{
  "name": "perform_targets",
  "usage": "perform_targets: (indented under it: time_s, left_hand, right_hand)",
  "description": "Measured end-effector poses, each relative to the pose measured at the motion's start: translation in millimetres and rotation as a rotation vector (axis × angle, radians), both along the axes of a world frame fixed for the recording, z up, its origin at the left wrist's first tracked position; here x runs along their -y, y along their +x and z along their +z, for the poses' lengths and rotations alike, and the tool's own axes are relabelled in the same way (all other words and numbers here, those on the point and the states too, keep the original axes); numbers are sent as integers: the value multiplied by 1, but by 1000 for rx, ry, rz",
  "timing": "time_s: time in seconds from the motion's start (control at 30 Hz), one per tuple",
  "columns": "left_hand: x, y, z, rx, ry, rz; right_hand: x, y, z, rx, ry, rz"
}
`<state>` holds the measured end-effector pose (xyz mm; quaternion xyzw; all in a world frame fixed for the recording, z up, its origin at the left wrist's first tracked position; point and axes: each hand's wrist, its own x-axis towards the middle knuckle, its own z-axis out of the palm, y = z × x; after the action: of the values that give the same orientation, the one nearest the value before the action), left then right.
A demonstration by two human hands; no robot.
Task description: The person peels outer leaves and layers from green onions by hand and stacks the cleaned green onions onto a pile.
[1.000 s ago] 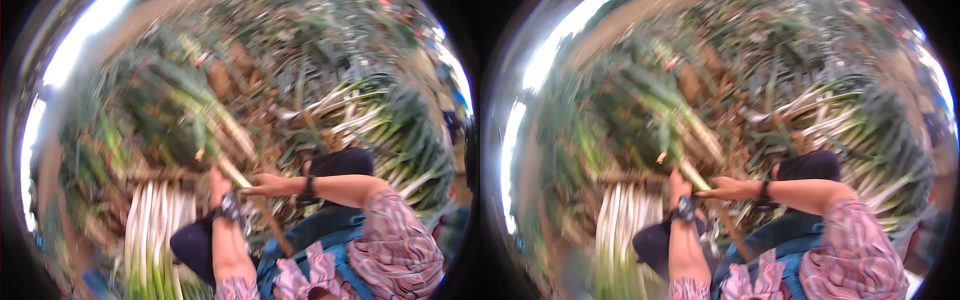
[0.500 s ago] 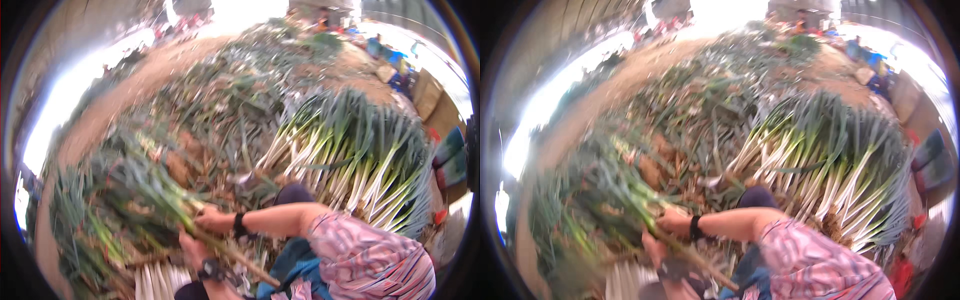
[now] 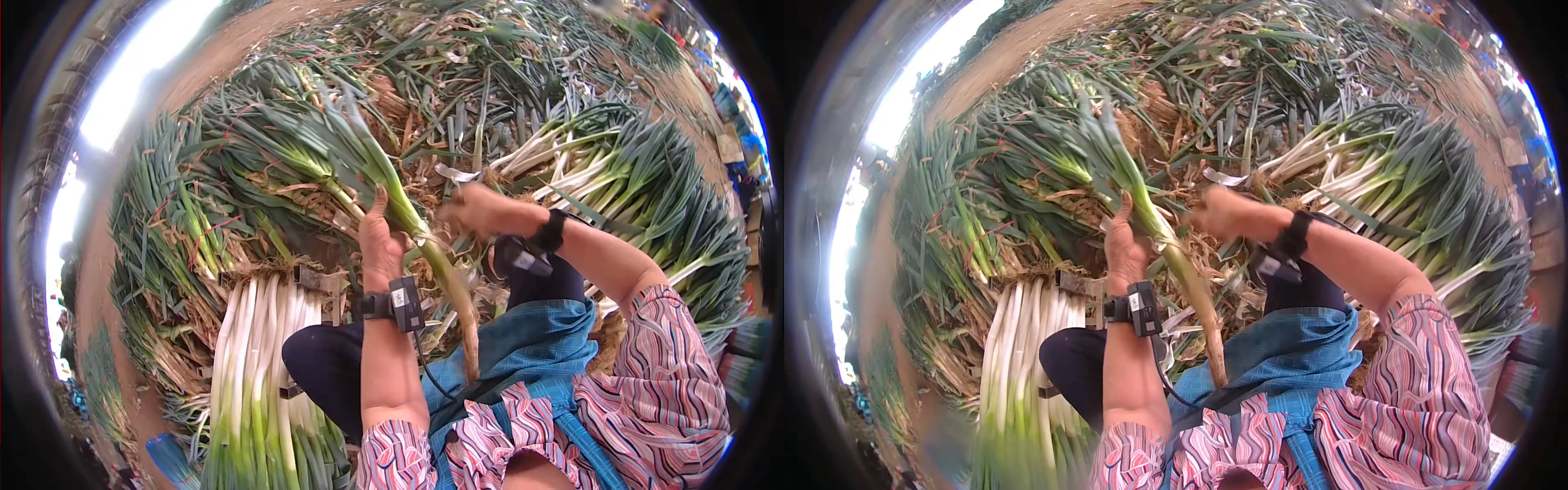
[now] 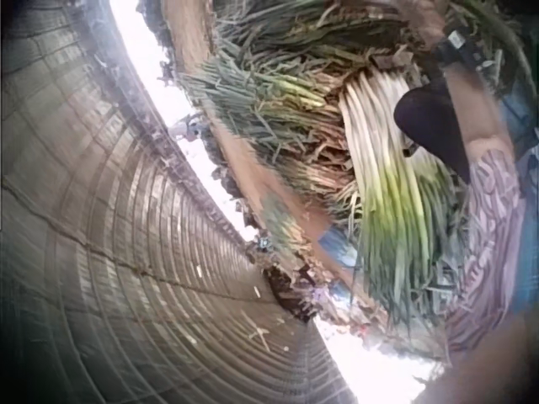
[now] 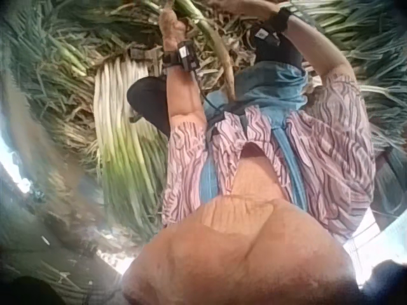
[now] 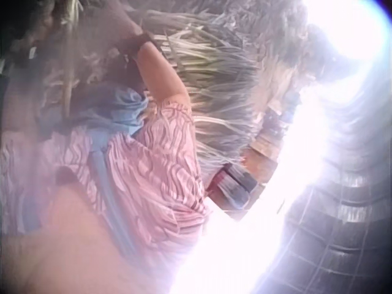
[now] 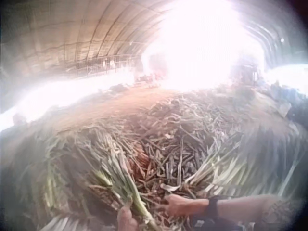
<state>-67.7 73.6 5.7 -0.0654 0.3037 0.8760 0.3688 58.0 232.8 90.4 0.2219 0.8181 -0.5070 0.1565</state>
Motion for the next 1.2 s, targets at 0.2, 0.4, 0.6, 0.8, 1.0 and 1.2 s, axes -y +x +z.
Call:
perform_targets:
  time_s: [0.2, 0.4, 0.6, 0.8, 1.0, 1.2]
  left_hand:
    - [-53, 21, 39, -225, -115, -52]
    - [-50, 40, 31, -607, -659, -57]
    - [6, 100, -59, -399, -773, -369]
    - [151, 123, -161, -976, -1611, -797]
    - [5, 81, 7, -1265, -1021, 34]
    - [-19, 76, 9, -1309, -828, 146]
  right_hand:
    - [-50, -66, -22, -301, -472, -206]
    - [-59, -75, -30, -533, -460, -402]
    - [-69, -89, -51, -556, -786, -643]
    - [-61, -97, -18, -614, -1034, -626]
    - [-63, -89, -42, -552, -1088, -558]
    - [-59, -93, -54, -610, -1068, -306]
